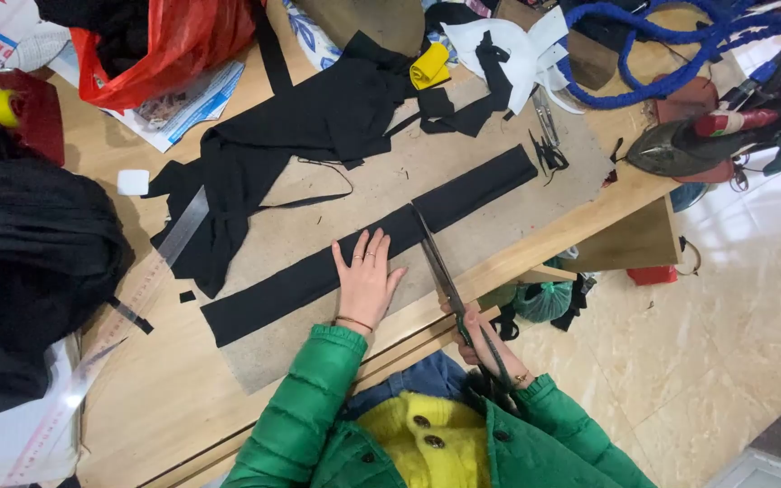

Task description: The person uses shears to cut a strip of black fabric on a wooden table. They then unfold a larger piece of black fabric, smooth it out, and cut along its edge using the shears. The person also handles smaller pieces of fabric and a cardboard template during the process.

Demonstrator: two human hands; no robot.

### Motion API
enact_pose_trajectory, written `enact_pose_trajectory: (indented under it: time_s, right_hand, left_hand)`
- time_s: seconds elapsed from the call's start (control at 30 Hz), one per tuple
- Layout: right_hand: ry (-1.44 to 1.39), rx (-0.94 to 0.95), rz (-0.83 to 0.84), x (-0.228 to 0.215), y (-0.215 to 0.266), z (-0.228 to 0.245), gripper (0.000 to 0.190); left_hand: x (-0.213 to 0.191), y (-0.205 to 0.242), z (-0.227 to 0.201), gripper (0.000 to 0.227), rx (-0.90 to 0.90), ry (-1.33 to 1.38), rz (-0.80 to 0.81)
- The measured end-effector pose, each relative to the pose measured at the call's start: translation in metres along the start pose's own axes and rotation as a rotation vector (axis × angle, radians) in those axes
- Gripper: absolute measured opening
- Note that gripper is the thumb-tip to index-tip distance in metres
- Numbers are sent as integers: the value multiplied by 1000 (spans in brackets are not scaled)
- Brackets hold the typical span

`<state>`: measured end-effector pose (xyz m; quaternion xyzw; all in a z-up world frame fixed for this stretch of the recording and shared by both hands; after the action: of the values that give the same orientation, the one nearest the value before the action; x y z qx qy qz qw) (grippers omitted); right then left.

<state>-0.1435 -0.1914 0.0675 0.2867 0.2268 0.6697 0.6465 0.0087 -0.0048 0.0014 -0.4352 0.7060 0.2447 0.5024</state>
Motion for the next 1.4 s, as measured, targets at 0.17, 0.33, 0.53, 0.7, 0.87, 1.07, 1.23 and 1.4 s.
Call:
enact_pose_trajectory:
  time_s: [0.17,0.33,0.53,0.7,0.87,1.07,1.23,1.4]
  right_hand:
    - [-11,31,-45,5,4,7,89]
    - [30,83,-55,13,17,29,88]
    - [-6,123,-70,15,31,43,93]
    - [-84,119,15,-19,-11,-11,94]
    - [20,88,-27,-6,-14,13,89]
    - [280,49,-68,-23,-29,-4,76]
    - [468,-32,-131,-36,-40,-22,67]
    - [471,-49,-146,-34,-38,-22,63]
  left_hand:
    - [1,0,2,63,2,7,7]
    - [1,0,3,63,5,29,-3]
    - [-2,-1,4,63,0,29,13]
    - [-10,-1,2,62,5,46,44]
    - [-11,0,2,62,8,31,37]
    - [-9,-1,4,61,10,30,36]
    - [-8,0,3,60,16,39,17]
    - [-6,1,3,60,23,32,-12]
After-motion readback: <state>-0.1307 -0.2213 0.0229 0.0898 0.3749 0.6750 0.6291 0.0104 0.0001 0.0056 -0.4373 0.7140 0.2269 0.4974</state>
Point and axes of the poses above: each hand's wrist, its own y-axis away from the middle knuckle, its own x-axis out of the palm, z = x × y, the point moved 1 cm from there along -y, towards the middle knuckle, and after that the axes turned 3 degrees about z, right-handed, at the moved point
